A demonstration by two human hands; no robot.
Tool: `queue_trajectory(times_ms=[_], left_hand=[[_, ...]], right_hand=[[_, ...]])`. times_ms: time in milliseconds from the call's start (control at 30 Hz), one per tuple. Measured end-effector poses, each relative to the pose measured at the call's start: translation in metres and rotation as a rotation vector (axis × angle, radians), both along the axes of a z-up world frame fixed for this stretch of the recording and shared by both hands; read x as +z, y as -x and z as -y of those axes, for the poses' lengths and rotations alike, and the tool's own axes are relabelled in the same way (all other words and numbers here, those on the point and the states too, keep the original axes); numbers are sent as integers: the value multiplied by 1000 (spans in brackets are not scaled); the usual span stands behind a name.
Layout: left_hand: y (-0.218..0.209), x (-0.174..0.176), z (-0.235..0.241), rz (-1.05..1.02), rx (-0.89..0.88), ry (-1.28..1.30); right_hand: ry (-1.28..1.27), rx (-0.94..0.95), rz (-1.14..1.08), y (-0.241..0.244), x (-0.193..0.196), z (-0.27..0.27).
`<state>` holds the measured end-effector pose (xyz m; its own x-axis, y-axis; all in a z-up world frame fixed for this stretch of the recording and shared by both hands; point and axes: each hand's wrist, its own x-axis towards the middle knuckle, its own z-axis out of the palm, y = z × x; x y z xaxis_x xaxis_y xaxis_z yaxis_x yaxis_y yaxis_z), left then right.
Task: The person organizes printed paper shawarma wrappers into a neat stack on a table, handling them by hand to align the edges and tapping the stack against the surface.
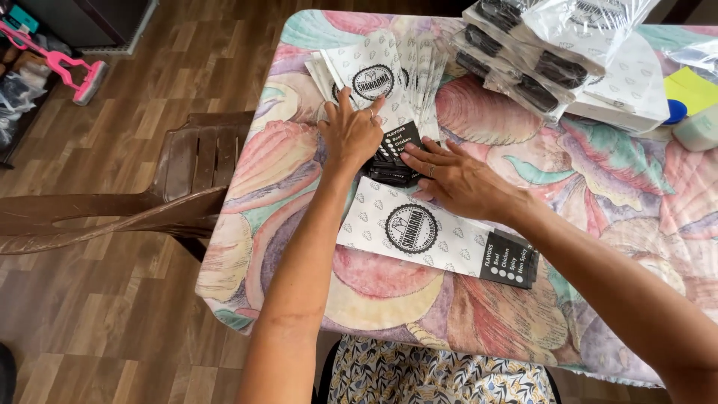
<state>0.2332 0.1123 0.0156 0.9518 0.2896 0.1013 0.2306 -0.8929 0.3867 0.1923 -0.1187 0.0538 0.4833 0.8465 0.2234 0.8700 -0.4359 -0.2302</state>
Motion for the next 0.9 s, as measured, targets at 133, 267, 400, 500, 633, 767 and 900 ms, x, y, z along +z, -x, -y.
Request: queue_trajectory(times_ms=[133,267,400,500,633,767,900], left_hand=[[5,4,2,26,-9,-2],[-3,11,-5,200,151,265],[-3,43,-15,47,486,786],[-18,48,-22,-61,485,782],[-30,38,-23,-35,446,785],[-35,42,-4,-117,455,717],[-52,27,1,-37,415,617]], right_hand=[[-306,-22,9,-67,-37,6],[-223,-611,-414,-101,-19,-23],[-55,-880,-679,-129,-13,-64],[-198,-964,-763,-131,-7,-81],[-255,-992,-760,-145,-20,-87],[-197,-957,-814,-128,4,-88],[-286,-943,-931,-99,36,-88]])
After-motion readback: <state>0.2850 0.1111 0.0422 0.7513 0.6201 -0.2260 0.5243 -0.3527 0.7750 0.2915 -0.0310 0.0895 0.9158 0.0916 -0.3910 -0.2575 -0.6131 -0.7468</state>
